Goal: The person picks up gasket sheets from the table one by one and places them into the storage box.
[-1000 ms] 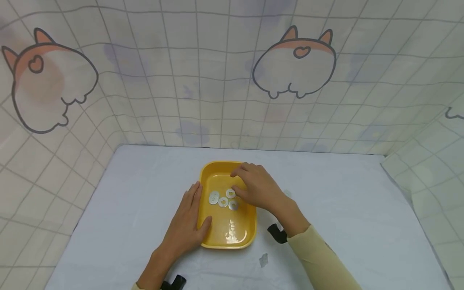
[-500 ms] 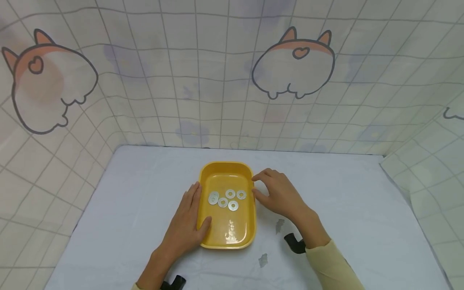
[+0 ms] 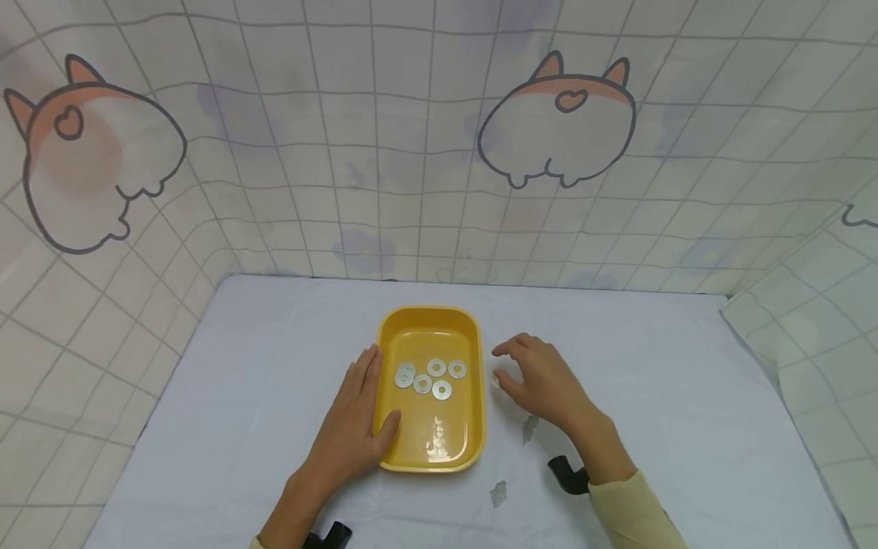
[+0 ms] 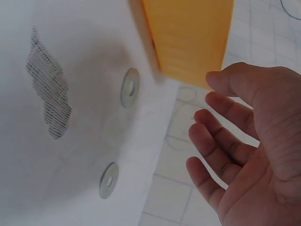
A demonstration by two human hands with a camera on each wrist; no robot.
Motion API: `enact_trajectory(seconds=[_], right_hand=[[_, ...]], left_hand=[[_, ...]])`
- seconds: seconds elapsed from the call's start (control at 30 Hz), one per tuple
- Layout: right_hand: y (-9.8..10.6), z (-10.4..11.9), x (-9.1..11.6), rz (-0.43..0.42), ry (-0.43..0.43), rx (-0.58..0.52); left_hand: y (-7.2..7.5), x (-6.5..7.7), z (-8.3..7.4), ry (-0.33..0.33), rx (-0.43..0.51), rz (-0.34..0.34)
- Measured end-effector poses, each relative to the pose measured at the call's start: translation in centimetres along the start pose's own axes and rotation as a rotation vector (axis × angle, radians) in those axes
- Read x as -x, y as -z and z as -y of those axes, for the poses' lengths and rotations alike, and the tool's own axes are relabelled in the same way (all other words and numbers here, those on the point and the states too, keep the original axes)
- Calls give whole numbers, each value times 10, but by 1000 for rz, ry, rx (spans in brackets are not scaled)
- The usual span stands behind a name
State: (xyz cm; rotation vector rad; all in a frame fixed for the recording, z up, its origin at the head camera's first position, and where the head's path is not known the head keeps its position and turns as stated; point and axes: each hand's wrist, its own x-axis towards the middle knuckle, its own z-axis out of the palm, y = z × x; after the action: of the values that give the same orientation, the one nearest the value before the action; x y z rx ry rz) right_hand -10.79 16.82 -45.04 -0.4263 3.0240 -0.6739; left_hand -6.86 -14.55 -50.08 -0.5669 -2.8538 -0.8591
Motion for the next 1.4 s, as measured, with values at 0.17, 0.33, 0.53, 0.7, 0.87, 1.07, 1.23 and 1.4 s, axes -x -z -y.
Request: enact_trajectory(seconds=[0.17,0.33,0.53,0.7,0.87,1.07,1.23,1.4], right_hand=[[-10,-3,2,-6,5,13],[-19,-5,1,1,-9,29],[-29,-8,3,17,-40,36],[-36,-12,4,41,-68,52],[-39,-11,4,38,-81,55],[-39,-8,2,41,-116,66],[-36,-7,1,62,-139,75],[-34,-7,-1,77,-152,124]], left_hand=[[-2,1,1,-12,-8,-21],[-2,1,1,-10,-3,-16],[-1,0,0,4,-3,2],[0,0,0,4,-3,7],[0,0,0,-3,-4,-3],[0,-1,1,1,0,0],[0,-1,1,1,-1,-2],[-1,-1,2,-13,-2,-18]])
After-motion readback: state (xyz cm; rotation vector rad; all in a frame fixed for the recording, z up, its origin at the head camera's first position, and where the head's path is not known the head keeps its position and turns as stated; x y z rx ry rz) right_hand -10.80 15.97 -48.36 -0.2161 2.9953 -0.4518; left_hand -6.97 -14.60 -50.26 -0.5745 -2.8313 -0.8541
